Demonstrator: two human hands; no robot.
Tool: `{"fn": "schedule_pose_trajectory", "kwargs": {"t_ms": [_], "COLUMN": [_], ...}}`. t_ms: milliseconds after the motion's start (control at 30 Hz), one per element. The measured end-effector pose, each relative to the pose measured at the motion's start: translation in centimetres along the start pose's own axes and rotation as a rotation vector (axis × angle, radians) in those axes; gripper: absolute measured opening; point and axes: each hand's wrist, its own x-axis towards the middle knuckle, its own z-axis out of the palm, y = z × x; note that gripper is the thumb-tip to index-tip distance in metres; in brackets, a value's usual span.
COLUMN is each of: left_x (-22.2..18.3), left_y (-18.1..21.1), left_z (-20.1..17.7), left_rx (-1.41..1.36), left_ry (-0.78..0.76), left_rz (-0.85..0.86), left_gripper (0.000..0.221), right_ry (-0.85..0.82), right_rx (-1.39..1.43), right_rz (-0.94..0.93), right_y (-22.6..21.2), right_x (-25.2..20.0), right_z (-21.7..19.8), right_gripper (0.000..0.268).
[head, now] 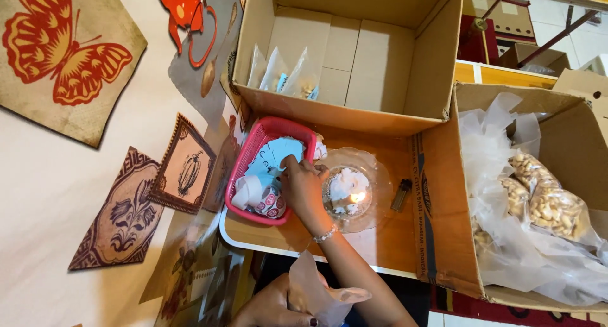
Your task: Sealing small plastic bags containing snacks by carefully melting the edges over a candle flame.
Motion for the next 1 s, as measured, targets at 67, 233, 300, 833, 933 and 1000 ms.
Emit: {"fn": "schedule_pose_trajectory", "kwargs": {"t_ms": [67, 233, 300, 833, 933, 1000], "left_x": [0.1, 0.1, 0.0, 0.1, 0.4, 0.6], "left_y": [-0.4, -0.5, -1.0, -1.7, -2.8, -3.2], "left_z": [-0.2, -0.2, -0.2, -0.6, -1.2, -1.4], "left_rx": [0.059, -0.006, -0.014, -0.060, 0.027, 0.097], "left_ry": [0.015, 0.006, 0.009, 0.043, 0.022, -0.016], "left_rz": [0.024, 0.004, -0.018, 0.081, 0.147, 0.210], "left_gripper": [0.074, 0.077, 0.078, 0.073, 0.065, 0.057], "right_ry": [-0.088, 0.050, 0.120, 0.137, 0.102, 0.086], "right_rx": [0.059, 0.073, 0.073, 0.610, 0.885, 1.033], "right_rz": [0.061, -0.023, -0.082, -0.097, 0.057, 0.134], "right_y": [-0.7, 0.1, 0.1, -2.8, -2.8, -2.4], "right_x": [-0.1, -0.8, -1.1, -4.3, -6.2, -7.2], "right_z": [-1.3, -0.9, -1.2, -5.9, -8.5, -10.7], "right_gripper": [0.047, 0.021, 0.013, 0.019, 0.014, 0.010]}}
